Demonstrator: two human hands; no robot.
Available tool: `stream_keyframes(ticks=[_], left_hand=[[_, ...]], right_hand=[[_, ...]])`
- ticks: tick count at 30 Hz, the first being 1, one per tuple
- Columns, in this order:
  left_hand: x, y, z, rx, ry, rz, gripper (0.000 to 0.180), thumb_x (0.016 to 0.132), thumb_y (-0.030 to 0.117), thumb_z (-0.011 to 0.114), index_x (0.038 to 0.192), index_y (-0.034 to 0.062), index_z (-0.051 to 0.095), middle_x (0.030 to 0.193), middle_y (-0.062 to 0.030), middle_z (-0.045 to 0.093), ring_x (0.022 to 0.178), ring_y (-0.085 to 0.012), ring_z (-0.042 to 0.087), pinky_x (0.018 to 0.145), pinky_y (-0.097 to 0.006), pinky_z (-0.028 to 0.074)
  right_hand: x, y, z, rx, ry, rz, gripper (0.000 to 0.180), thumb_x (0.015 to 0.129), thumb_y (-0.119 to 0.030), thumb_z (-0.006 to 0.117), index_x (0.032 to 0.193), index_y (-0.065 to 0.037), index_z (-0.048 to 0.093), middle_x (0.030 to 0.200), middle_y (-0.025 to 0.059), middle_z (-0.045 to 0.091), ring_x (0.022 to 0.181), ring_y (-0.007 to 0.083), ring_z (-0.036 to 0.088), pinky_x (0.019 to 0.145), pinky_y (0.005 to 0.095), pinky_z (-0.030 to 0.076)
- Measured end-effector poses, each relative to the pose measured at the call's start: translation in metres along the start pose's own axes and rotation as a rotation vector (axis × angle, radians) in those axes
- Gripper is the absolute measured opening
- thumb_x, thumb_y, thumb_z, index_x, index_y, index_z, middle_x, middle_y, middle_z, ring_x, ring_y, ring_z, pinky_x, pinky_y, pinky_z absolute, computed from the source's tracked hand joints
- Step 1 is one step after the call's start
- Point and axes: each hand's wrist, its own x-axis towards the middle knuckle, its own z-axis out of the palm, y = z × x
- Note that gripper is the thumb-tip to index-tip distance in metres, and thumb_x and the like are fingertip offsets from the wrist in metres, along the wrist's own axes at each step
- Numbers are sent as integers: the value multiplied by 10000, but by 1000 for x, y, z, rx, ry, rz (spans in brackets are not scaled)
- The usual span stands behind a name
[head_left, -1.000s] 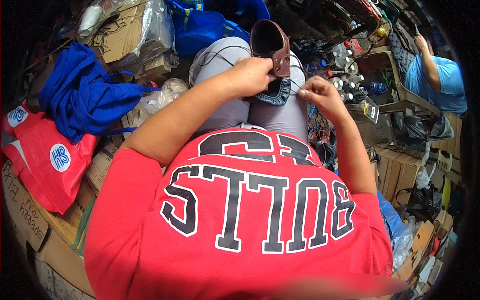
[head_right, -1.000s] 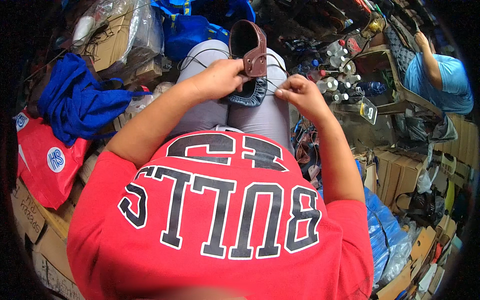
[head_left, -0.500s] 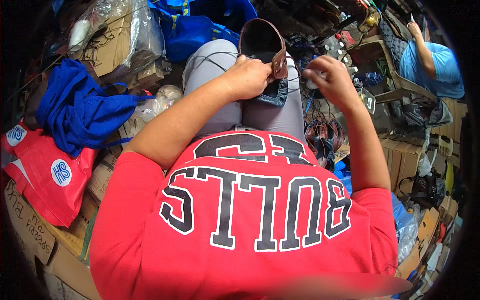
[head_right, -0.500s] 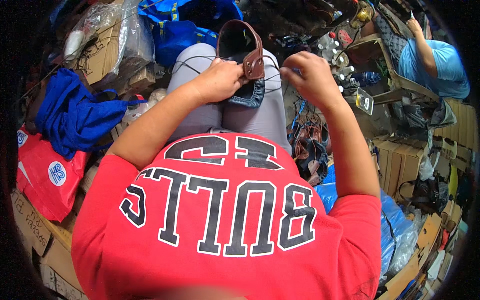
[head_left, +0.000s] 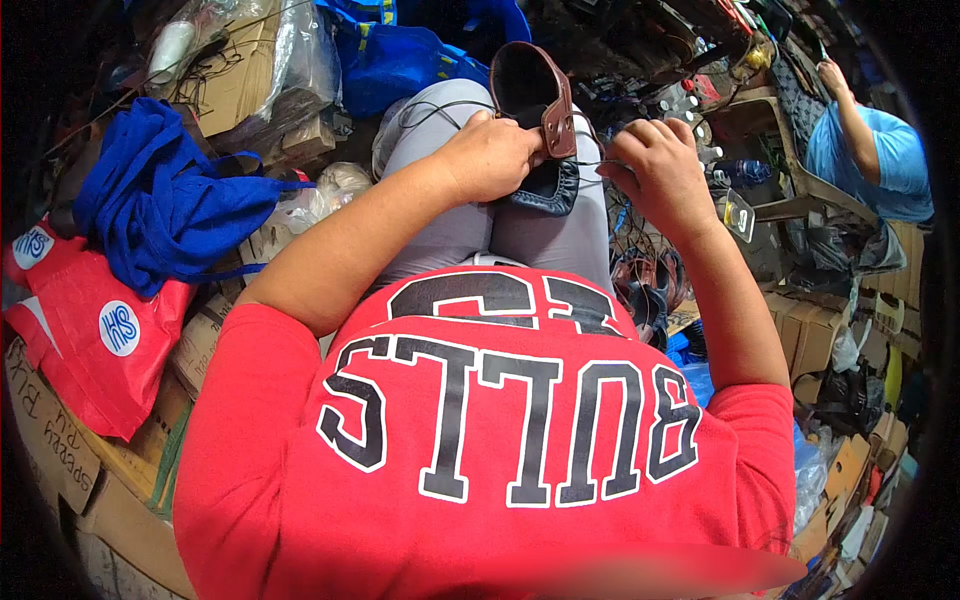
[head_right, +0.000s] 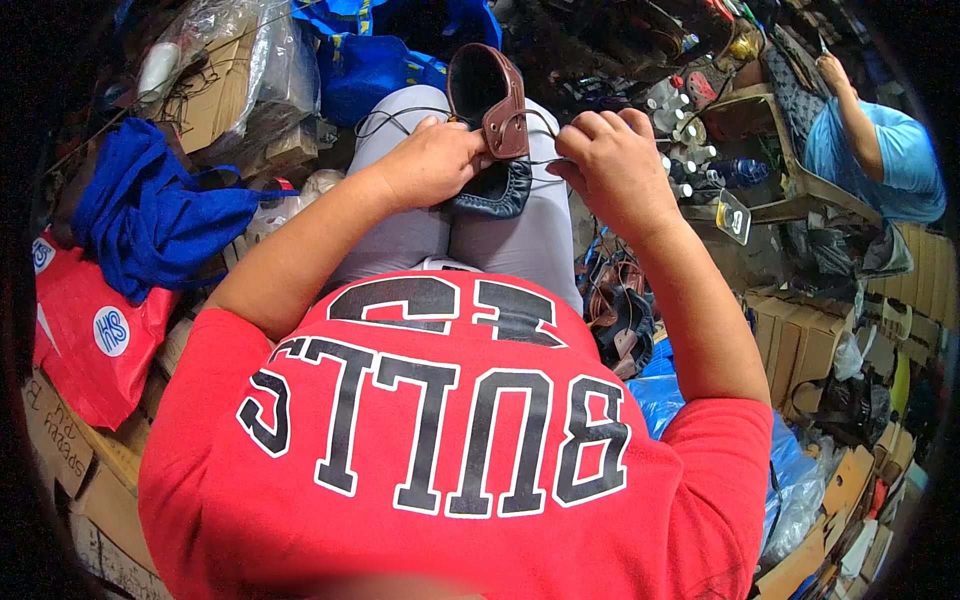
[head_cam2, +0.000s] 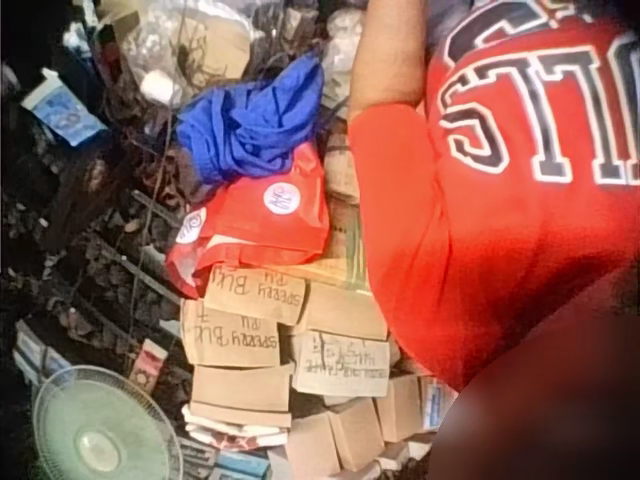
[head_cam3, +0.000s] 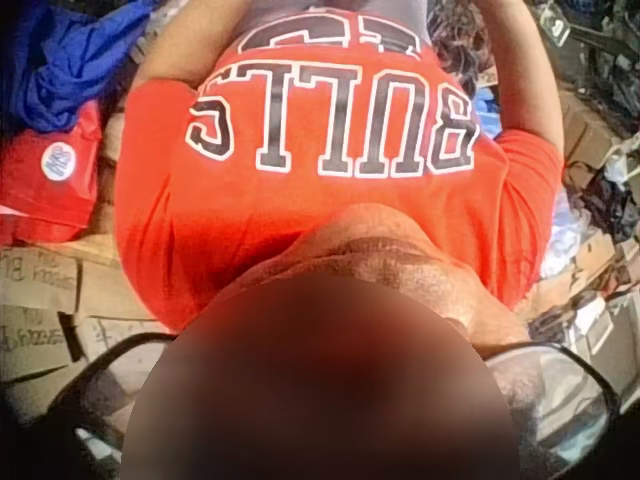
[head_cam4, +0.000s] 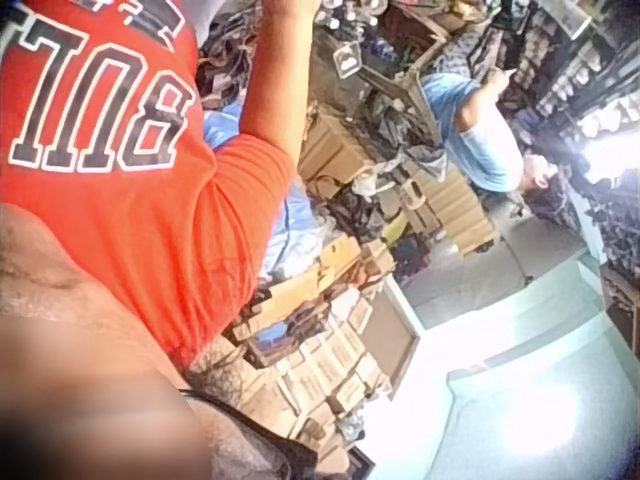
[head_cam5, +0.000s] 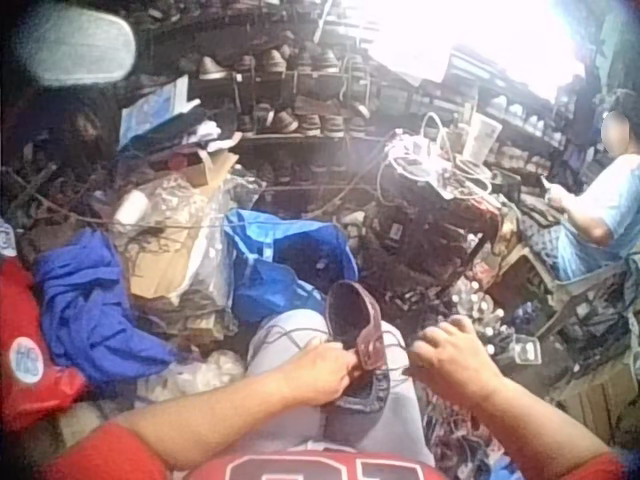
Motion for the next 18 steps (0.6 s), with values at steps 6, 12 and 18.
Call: stream_keyframes(ticks=[6, 12, 18], left_hand=[[1, 7, -3, 5, -55, -36, 161, 861, 157, 507, 946, 96, 630, 833, -125, 627, 884, -299, 576, 799, -431, 383], [-16, -3, -5, 38, 6, 0, 144, 832, 119, 504, 918, 123, 620, 797, -97, 611, 861, -287, 575, 783, -414, 374], [-99, -48, -47, 221, 189, -143, 114, 789, 20, 557, 886, 77, 574, 752, -55, 583, 761, -213, 574, 719, -351, 402]], right_hand=[[1, -11, 8, -138, -172, -109, 90, 772, -131, 571, 848, -146, 618, 835, 20, 608, 877, 200, 575, 871, 389, 359], [9, -5, 20, -17, -197, -175, 166, 753, -66, 547, 900, -143, 558, 727, 27, 616, 821, 222, 597, 832, 410, 366], [-45, 57, 35, 3, -177, 83, 97, 779, -60, 576, 857, -116, 592, 729, 19, 629, 783, 192, 613, 827, 335, 411]])
